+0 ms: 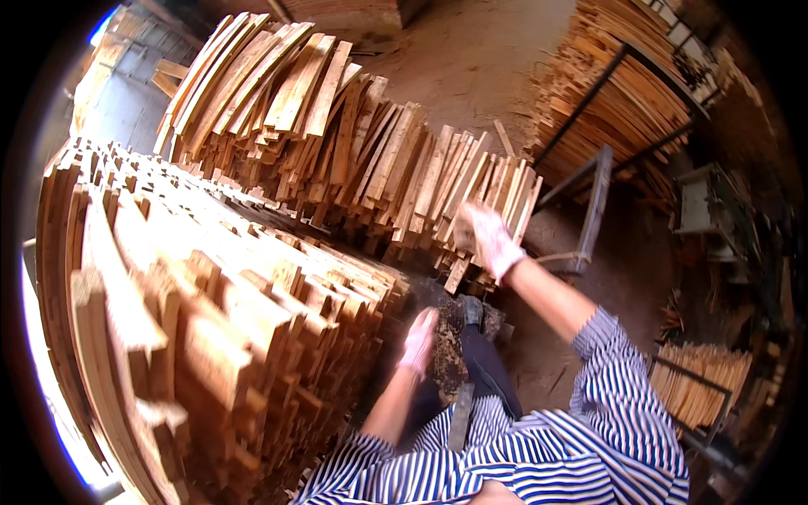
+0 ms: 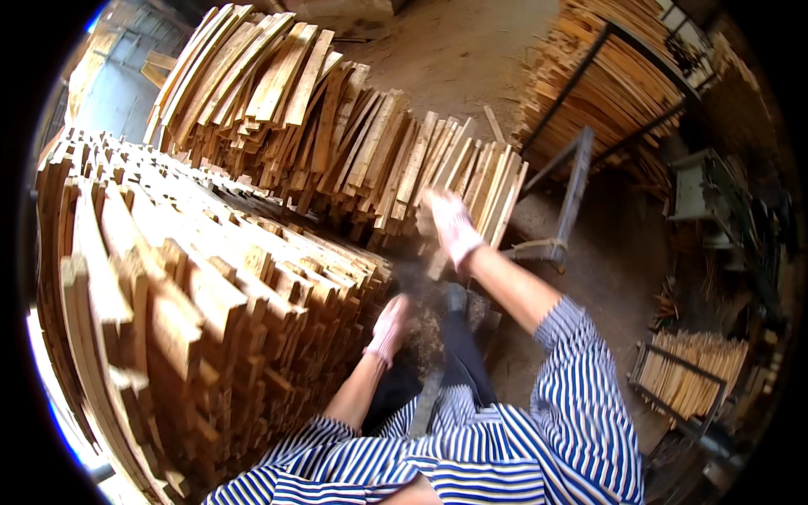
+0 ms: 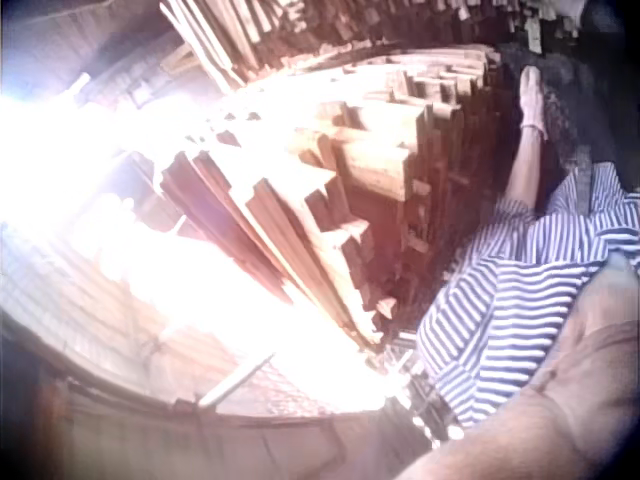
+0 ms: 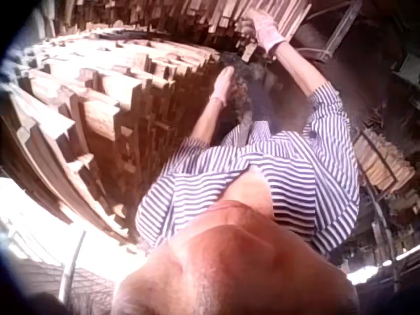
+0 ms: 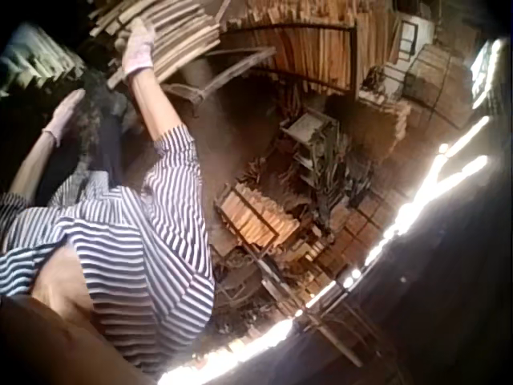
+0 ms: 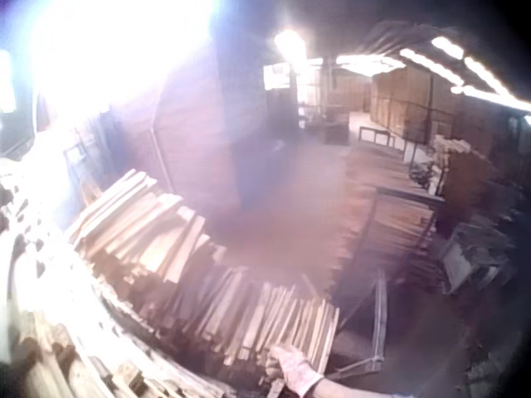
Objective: The person repeatedly picks up small wooden planks from a large pile and places them onto a vertical rack. The worker wears pink gloves and a striped shirt, handling the wood by hand to organize the pieces into a neat, upright stack.
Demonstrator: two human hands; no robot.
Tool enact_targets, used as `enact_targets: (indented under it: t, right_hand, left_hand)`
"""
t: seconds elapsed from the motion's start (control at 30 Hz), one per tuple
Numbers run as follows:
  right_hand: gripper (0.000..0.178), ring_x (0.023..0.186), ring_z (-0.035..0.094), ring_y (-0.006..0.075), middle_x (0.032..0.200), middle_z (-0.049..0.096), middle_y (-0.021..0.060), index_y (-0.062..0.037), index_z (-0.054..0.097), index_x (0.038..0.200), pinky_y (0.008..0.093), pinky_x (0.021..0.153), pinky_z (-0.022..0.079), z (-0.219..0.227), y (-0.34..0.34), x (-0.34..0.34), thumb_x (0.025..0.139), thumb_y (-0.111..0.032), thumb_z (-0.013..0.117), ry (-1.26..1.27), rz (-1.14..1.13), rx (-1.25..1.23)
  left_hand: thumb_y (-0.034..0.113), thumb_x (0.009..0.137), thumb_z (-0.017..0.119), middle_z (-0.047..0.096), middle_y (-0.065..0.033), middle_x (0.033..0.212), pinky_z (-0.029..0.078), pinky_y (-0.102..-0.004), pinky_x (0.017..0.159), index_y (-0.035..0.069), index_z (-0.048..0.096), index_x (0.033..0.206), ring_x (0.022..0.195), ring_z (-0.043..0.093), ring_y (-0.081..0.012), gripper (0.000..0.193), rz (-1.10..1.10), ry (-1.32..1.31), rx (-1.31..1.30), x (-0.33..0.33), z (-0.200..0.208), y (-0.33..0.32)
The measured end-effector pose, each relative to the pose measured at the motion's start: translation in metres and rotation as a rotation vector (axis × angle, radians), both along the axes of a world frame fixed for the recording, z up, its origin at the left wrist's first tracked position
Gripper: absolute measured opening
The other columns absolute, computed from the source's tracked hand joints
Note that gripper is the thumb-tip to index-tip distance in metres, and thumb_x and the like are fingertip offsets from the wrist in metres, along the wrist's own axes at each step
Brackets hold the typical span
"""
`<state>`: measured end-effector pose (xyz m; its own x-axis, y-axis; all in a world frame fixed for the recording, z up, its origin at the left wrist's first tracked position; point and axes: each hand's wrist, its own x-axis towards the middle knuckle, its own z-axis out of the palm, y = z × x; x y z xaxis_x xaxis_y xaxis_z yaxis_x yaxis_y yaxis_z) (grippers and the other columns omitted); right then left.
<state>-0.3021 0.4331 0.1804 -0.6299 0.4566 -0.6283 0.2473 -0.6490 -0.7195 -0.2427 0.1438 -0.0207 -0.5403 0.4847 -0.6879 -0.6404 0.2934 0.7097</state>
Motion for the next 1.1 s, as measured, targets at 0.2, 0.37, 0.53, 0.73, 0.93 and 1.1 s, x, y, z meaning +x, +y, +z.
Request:
enact_targets:
  t: [0.2,0.37,0.53,0.73,0.93,1.1]
  right_hand:
    - [0.013,0.067,0.062,0.0126,0.084,0.061,-0.0009,-0.0148,0.060,0.105,0.0284,0.053,0.053,-0.189,0.003,0.088,0.097,-0.024,0.063,-0.291,-0.078,-0.223]
    - [0.009,0.058,0.046,0.0136,0.073,0.049,0.0007,-0.0152,0.055,0.098,0.0302,0.048,0.041,-0.272,-0.008,0.116,0.097,-0.018,0.064,-0.407,-0.153,-0.536]
    - [0.027,0.067,0.061,0.0198,0.091,0.062,0.0048,-0.0141,0.059,0.123,0.0348,0.055,0.053,-0.362,-0.006,0.042,0.098,-0.023,0.064,-0.446,0.025,-0.463]
    - [0.076,0.109,0.063,0.0222,0.127,0.062,0.0149,0.0021,0.035,0.152,0.0356,0.088,0.054,-0.448,0.024,-0.167,0.093,-0.032,0.069,-0.262,0.315,-0.078]
    - [0.087,0.144,0.034,0.0262,0.164,0.023,0.0195,-0.0078,0.005,0.161,0.0404,0.119,0.025,-0.528,0.067,-0.354,0.101,-0.043,0.056,0.390,-0.378,-0.806]
    - [0.087,0.112,0.050,0.0264,0.142,0.041,0.0159,-0.0099,0.002,0.162,0.0363,0.101,0.045,-0.530,0.015,-0.365,0.097,-0.016,0.059,0.139,-0.473,-0.969]
  left_hand:
    - [0.073,0.073,0.062,0.032,-0.0186,0.151,0.026,-0.0426,0.113,-0.002,0.026,0.153,0.140,0.029,-0.0314,0.115,0.446,-0.396,-0.074,-0.153,-0.043,0.168]
    - [0.089,0.063,0.066,0.005,-0.0219,0.168,0.013,-0.0575,0.122,-0.004,0.000,0.158,0.153,0.010,-0.0445,0.148,0.855,-0.355,-0.113,-0.305,-0.148,0.145]
    - [0.081,0.070,0.070,0.018,-0.0165,0.166,0.017,-0.0587,0.120,0.006,0.020,0.159,0.151,0.020,-0.0396,0.126,1.078,-0.377,-0.001,-0.421,-0.231,0.120]
    - [0.060,0.082,0.075,0.049,-0.0089,0.151,0.034,-0.0469,0.116,0.013,0.040,0.152,0.137,0.045,-0.0332,0.091,0.833,-0.196,0.295,-0.470,-0.299,0.098]
    - [0.035,0.093,0.072,0.059,-0.0085,0.139,0.049,-0.0458,0.105,0.007,0.055,0.140,0.122,0.058,-0.0275,0.058,0.819,-0.060,0.162,-0.463,-0.318,0.153]
    - [0.025,0.092,0.069,0.054,-0.0149,0.142,0.042,-0.0356,0.112,0.004,0.045,0.146,0.128,0.054,-0.0257,0.063,0.658,0.512,-0.275,-0.391,-0.288,0.136]
